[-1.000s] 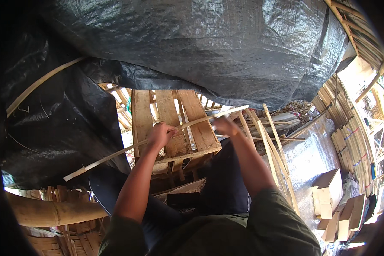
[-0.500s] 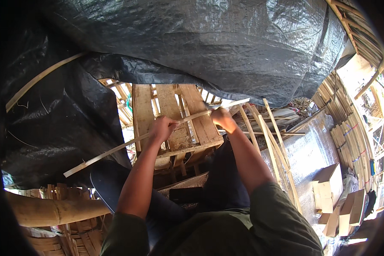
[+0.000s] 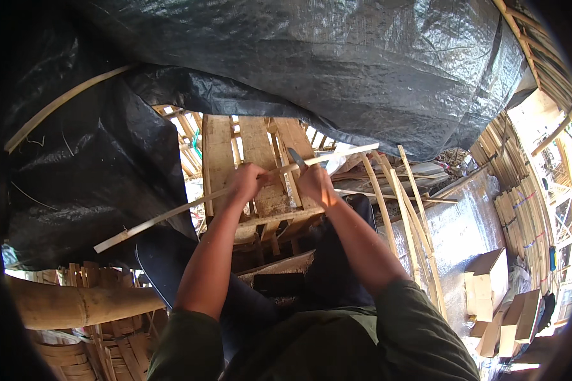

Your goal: The person holds a thin bamboo strip and repeatedly scrapes along its length using a knife.

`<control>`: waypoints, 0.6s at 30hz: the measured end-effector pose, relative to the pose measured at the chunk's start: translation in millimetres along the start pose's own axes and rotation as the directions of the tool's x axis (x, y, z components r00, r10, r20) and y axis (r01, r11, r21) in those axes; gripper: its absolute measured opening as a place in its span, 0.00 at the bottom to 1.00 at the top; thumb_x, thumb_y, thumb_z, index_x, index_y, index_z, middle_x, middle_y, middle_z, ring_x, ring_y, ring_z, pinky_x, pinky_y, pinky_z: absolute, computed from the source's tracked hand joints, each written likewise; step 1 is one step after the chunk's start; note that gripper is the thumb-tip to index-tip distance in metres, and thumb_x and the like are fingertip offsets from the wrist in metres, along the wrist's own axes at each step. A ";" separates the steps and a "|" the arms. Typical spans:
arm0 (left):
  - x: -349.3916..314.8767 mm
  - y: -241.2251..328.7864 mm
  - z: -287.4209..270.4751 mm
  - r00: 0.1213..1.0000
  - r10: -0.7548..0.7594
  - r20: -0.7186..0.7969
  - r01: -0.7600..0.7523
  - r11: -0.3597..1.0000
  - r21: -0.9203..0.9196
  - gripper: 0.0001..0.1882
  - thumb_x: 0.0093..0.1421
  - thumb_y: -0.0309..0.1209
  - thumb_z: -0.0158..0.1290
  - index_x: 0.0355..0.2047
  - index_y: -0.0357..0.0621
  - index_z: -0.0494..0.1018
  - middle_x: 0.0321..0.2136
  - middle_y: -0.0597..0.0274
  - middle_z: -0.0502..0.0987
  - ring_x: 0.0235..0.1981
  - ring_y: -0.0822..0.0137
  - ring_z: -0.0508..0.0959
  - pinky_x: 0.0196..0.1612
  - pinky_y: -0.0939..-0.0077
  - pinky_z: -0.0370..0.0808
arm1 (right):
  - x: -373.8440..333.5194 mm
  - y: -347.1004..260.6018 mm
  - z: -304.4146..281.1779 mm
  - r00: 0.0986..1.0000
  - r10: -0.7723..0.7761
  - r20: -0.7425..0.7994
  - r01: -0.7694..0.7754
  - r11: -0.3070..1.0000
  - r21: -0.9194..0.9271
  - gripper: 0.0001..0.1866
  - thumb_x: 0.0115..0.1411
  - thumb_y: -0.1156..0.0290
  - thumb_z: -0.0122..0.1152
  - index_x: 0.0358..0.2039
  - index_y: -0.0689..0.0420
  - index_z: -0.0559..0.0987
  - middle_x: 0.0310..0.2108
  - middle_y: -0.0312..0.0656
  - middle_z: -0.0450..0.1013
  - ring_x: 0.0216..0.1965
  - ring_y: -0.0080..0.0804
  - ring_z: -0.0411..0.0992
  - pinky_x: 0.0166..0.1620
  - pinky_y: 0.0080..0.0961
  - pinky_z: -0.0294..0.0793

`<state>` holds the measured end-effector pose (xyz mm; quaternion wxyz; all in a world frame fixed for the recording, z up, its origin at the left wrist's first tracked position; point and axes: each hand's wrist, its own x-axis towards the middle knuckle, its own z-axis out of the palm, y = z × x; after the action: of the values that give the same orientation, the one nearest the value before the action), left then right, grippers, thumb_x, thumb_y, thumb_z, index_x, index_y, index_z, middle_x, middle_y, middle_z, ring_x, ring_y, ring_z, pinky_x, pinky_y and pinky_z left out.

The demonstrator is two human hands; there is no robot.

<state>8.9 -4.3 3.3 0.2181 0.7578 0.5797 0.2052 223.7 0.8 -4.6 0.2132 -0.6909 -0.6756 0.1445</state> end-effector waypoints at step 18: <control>-3.0 -1.6 -0.3 0.999 0.000 -0.045 -0.004 0.996 -0.089 0.12 0.54 0.42 0.61 0.31 0.50 0.83 0.25 0.51 0.79 0.30 0.52 0.81 0.35 0.59 0.75 | -12.8 -26.1 0.8 0.995 -0.100 -0.020 0.101 0.986 0.135 0.33 0.55 0.80 0.46 0.64 0.55 0.65 0.50 0.58 0.73 0.30 0.38 0.78 0.24 0.29 0.74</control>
<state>6.8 -6.9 2.5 0.2382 0.7432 0.5740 0.2479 200.0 -12.0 6.3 0.2713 -0.6406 -0.6967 0.1749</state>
